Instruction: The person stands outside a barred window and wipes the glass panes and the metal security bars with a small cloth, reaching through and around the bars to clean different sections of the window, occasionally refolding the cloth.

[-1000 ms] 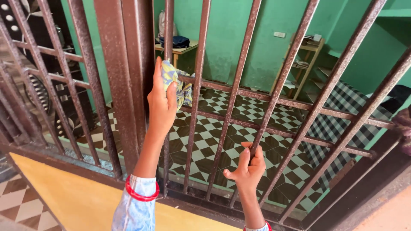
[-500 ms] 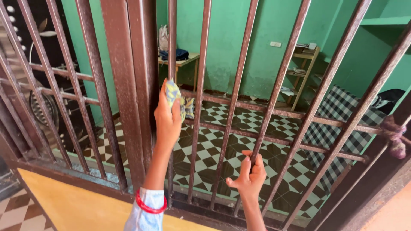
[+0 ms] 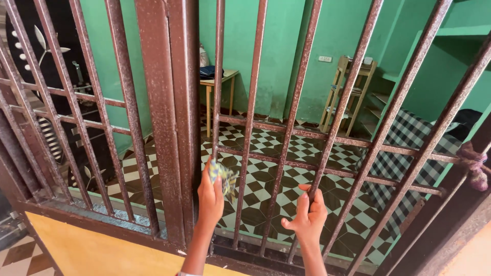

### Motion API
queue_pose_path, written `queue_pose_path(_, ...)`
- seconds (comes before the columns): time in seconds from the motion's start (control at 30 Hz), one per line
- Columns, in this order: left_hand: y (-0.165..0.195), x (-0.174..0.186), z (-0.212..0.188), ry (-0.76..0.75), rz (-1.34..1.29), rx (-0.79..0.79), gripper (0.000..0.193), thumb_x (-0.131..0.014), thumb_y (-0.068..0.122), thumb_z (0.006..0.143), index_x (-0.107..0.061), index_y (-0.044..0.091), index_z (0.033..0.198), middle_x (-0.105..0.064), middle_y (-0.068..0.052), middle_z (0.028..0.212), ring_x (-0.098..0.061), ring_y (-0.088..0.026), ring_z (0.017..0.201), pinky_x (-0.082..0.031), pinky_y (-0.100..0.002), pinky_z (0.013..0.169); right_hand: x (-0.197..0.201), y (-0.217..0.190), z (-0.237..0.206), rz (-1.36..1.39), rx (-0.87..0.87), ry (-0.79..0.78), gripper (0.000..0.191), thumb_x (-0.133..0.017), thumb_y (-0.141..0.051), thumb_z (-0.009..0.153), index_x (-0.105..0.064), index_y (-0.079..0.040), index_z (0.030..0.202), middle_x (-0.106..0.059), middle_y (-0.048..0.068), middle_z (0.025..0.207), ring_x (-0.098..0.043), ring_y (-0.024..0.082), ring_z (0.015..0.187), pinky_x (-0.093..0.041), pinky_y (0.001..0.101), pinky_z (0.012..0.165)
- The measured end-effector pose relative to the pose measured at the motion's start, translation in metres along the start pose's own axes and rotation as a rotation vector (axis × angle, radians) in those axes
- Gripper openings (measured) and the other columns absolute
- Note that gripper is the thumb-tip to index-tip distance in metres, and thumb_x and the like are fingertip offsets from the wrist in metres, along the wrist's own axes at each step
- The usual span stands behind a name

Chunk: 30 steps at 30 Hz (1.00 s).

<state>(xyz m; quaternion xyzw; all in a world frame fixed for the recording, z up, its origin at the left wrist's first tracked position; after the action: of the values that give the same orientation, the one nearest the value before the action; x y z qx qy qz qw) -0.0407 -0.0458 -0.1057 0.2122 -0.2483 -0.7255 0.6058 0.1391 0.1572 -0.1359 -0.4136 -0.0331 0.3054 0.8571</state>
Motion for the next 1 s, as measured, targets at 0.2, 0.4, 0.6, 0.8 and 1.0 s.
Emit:
queue_pose_path(0.2,-0.003,0.006,-0.033,0.014,0.056,0.135,0.044,-0.047,0.014,0.103,-0.046,0.0,0.145,-0.07,-0.021,0.112,-0.074,-0.028,0.098,-0.058,-0.038,0.082,-0.001,-0.003,0.0,0.018,0.031,-0.01,0.019,-0.054,-0.009,0.102,-0.061,0.002,0.116,-0.04,-0.01,0.062,-0.032,-0.001,0.053,-0.027,0.0189,0.046)
queue_pose_path(0.4,-0.019,0.013,-0.082,0.042,0.135,0.222,0.047,-0.049,0.013,0.1,-0.046,0.001,0.146,-0.069,-0.021,0.116,-0.072,-0.03,0.101,-0.056,-0.036,0.085,-0.001,0.0,-0.001,0.041,-0.017,0.002,0.021,-0.053,-0.009,0.101,-0.061,0.002,0.116,-0.041,-0.01,0.062,-0.034,-0.001,0.052,-0.027,0.0188,0.045)
queue_pose_path(0.6,-0.025,0.026,-0.124,0.212,-0.017,0.146,0.058,-0.044,0.007,0.103,-0.03,-0.002,0.159,-0.045,-0.023,0.159,-0.059,-0.029,0.129,-0.045,-0.038,0.105,-0.002,0.001,-0.001,0.033,0.053,-0.008,0.02,-0.053,-0.008,0.103,-0.059,0.002,0.118,-0.04,-0.011,0.066,-0.033,-0.002,0.054,-0.026,0.0179,0.047)
queue_pose_path(0.8,0.052,0.015,-0.035,0.164,-0.101,-0.282,0.049,-0.042,0.016,0.111,-0.018,-0.001,0.149,-0.034,-0.021,0.158,-0.041,-0.033,0.146,-0.036,-0.048,0.118,-0.004,-0.001,-0.002,0.011,0.04,0.015,0.019,-0.051,-0.008,0.103,-0.059,0.002,0.117,-0.041,-0.01,0.065,-0.034,-0.002,0.053,-0.025,0.0177,0.046)
queue_pose_path(1.0,0.122,-0.032,0.067,0.014,0.428,-0.598,0.05,-0.055,0.025,0.104,-0.043,-0.002,0.145,-0.042,-0.03,0.153,-0.037,-0.048,0.149,-0.032,-0.06,0.124,-0.003,0.0,-0.003,-0.021,0.067,0.023,0.018,-0.051,-0.008,0.104,-0.059,0.002,0.117,-0.042,-0.01,0.066,-0.035,-0.002,0.055,-0.028,0.0175,0.048)
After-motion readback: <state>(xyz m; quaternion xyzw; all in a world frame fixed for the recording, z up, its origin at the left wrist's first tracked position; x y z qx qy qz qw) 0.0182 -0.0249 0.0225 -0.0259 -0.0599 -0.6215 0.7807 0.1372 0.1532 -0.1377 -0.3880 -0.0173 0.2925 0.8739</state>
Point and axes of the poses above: each hand's wrist, its own z-axis towards the middle knuckle, its own x-axis out of the back of the hand, y = z × x, the point moved 5 cm from there along z, towards the middle knuckle
